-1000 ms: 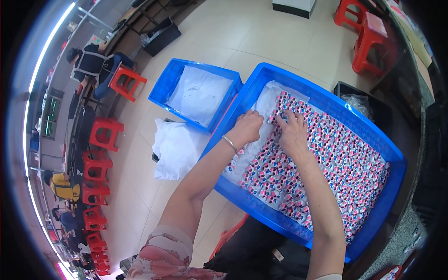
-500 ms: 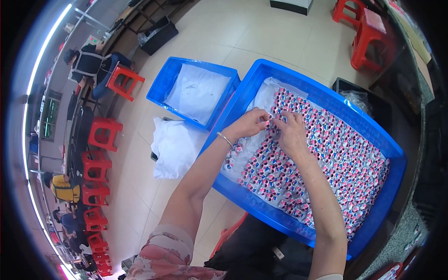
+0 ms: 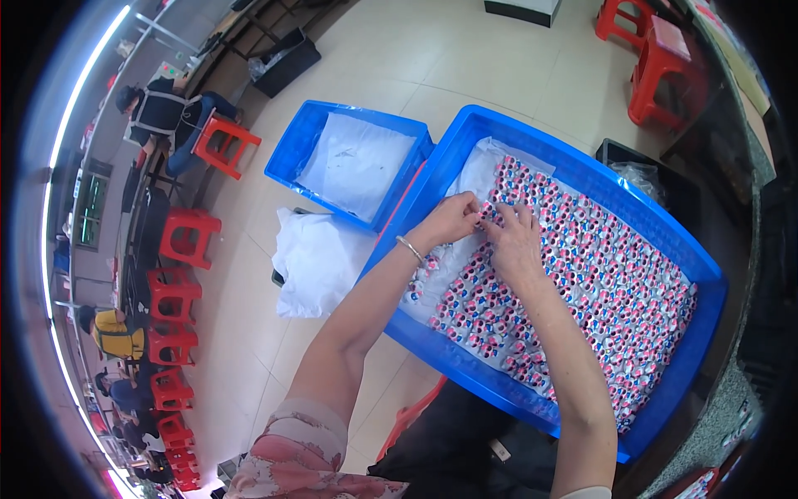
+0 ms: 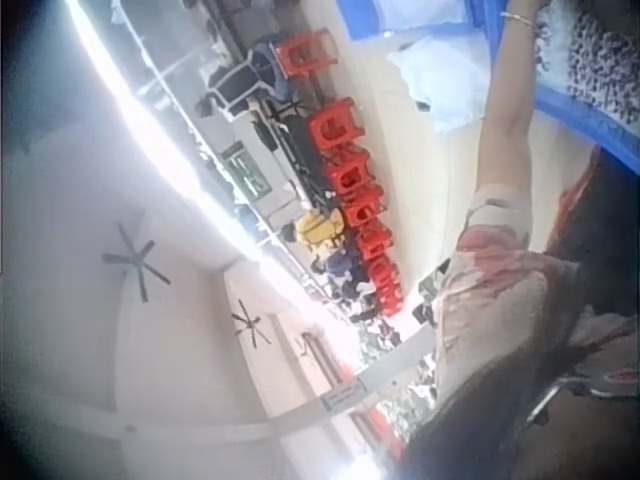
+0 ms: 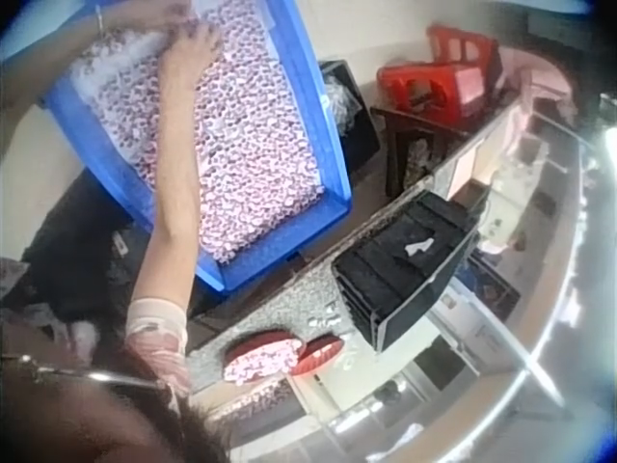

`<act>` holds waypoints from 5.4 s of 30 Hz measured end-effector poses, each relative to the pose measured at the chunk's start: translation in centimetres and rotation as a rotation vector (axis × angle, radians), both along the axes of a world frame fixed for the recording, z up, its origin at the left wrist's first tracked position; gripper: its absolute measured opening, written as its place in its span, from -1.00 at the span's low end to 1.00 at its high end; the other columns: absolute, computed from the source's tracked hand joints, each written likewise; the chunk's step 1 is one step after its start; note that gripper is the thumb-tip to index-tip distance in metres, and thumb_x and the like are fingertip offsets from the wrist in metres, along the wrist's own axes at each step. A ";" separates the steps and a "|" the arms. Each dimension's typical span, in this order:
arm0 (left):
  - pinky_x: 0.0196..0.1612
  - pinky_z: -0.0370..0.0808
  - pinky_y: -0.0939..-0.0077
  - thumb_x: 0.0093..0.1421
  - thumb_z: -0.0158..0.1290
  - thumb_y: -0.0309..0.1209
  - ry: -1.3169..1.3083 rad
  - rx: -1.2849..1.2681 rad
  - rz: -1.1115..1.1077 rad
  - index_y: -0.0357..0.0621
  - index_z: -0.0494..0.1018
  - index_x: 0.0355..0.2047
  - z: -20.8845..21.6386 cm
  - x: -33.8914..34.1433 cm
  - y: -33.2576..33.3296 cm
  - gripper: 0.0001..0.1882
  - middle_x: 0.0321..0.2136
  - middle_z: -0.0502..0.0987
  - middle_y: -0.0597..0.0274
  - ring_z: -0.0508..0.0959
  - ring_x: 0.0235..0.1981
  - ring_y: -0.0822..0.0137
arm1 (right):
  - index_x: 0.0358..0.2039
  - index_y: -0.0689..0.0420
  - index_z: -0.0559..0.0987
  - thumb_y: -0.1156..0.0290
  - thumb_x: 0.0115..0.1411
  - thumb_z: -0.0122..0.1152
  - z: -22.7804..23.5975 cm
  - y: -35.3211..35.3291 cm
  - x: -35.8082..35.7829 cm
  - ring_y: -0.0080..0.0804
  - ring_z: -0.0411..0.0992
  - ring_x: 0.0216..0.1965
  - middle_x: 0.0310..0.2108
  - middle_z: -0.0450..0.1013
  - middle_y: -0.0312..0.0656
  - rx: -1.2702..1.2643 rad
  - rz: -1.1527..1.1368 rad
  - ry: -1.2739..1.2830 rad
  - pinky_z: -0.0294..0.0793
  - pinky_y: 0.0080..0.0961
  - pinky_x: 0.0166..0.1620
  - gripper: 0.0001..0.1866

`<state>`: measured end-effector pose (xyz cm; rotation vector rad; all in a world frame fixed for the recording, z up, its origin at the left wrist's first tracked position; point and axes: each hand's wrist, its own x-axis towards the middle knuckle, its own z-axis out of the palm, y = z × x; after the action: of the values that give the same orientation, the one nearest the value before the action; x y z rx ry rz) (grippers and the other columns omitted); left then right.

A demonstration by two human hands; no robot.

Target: Arranging small capsules neatly into a storage bin at a factory workstation.

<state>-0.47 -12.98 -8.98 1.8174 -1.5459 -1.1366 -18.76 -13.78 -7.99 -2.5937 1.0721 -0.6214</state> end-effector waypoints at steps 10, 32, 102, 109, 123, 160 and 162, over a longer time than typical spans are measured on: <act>-0.25 0.53 0.24 0.00 0.09 -0.55 -0.539 -0.215 -0.174 -0.27 0.46 -0.44 3.9 0.6 1.9 -0.91 -0.33 0.51 0.05 0.58 -0.27 0.12 | -0.14 -0.09 0.64 0.58 -0.11 0.15 -0.5 0.2 -0.4 -0.09 0.21 0.13 0.08 0.32 -0.14 0.004 0.022 0.069 0.21 -0.09 0.15 -0.53; -0.23 0.46 0.20 -0.01 0.14 -0.58 -0.209 -0.304 -0.148 -0.23 0.39 -0.38 0.4 -0.2 3.6 -0.82 -0.35 0.40 0.03 0.50 -0.33 -0.01 | -0.15 -0.05 0.64 0.55 -0.01 0.11 -0.2 -0.1 -0.5 -0.06 0.16 0.18 0.11 0.30 -0.08 0.061 0.033 0.052 0.17 -0.04 0.18 -0.62; -0.12 0.51 0.20 -0.15 0.13 -0.59 -0.845 0.019 -0.406 -0.26 0.51 -0.43 3.5 0.2 8.9 -0.81 -0.24 0.48 -0.03 0.48 -0.11 0.02 | -0.08 0.11 0.57 0.64 0.03 0.16 2.8 5.8 -6.7 0.00 0.23 0.09 0.07 0.31 -0.03 0.248 0.068 -0.102 0.34 -0.21 0.13 -0.61; -0.16 0.51 0.20 -0.06 0.10 -0.62 -0.795 -0.134 -0.451 -0.26 0.39 -0.27 3.0 0.7 9.6 -0.71 -0.23 0.42 -0.02 0.49 -0.13 0.01 | -0.07 0.12 0.56 0.66 0.01 0.16 2.6 5.9 -8.5 -0.01 0.23 0.10 0.08 0.30 -0.02 0.252 0.043 -0.109 0.33 -0.21 0.14 -0.59; -0.14 0.44 0.39 0.00 0.07 -0.62 -0.237 -0.204 -0.270 -0.16 0.37 -0.23 3.2 0.4 8.7 -0.71 -0.30 0.37 0.11 0.47 -0.25 0.11 | -0.08 0.15 0.55 0.64 0.03 0.18 2.8 6.7 -6.8 0.00 0.21 0.13 0.08 0.29 0.00 0.295 0.070 -0.135 0.30 -0.21 0.17 -0.61; -0.21 0.50 0.33 0.02 0.07 -0.60 -0.567 -0.097 -0.346 -0.16 0.46 -0.20 7.6 1.0 12.3 -0.72 -0.22 0.40 0.05 0.50 -0.16 0.13 | -0.11 0.18 0.56 0.71 -0.09 0.15 3.3 9.1 -7.5 0.04 0.23 0.07 0.05 0.31 -0.03 0.173 0.024 -0.065 0.35 -0.18 0.10 -0.55; -0.19 0.49 0.40 0.05 0.06 -0.60 -0.310 -0.075 -0.279 -0.15 0.45 -0.20 6.9 1.2 11.8 -0.74 -0.21 0.40 0.12 0.50 -0.19 0.22 | -0.10 0.17 0.56 0.69 -0.06 0.17 3.0 9.3 -8.0 0.03 0.22 0.08 0.06 0.31 -0.03 0.233 0.010 -0.073 0.34 -0.18 0.10 -0.57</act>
<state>0.77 -1.15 -2.11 1.8334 -2.0446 -0.9280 -26.78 -4.47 -5.01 -2.3575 1.0410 -0.5488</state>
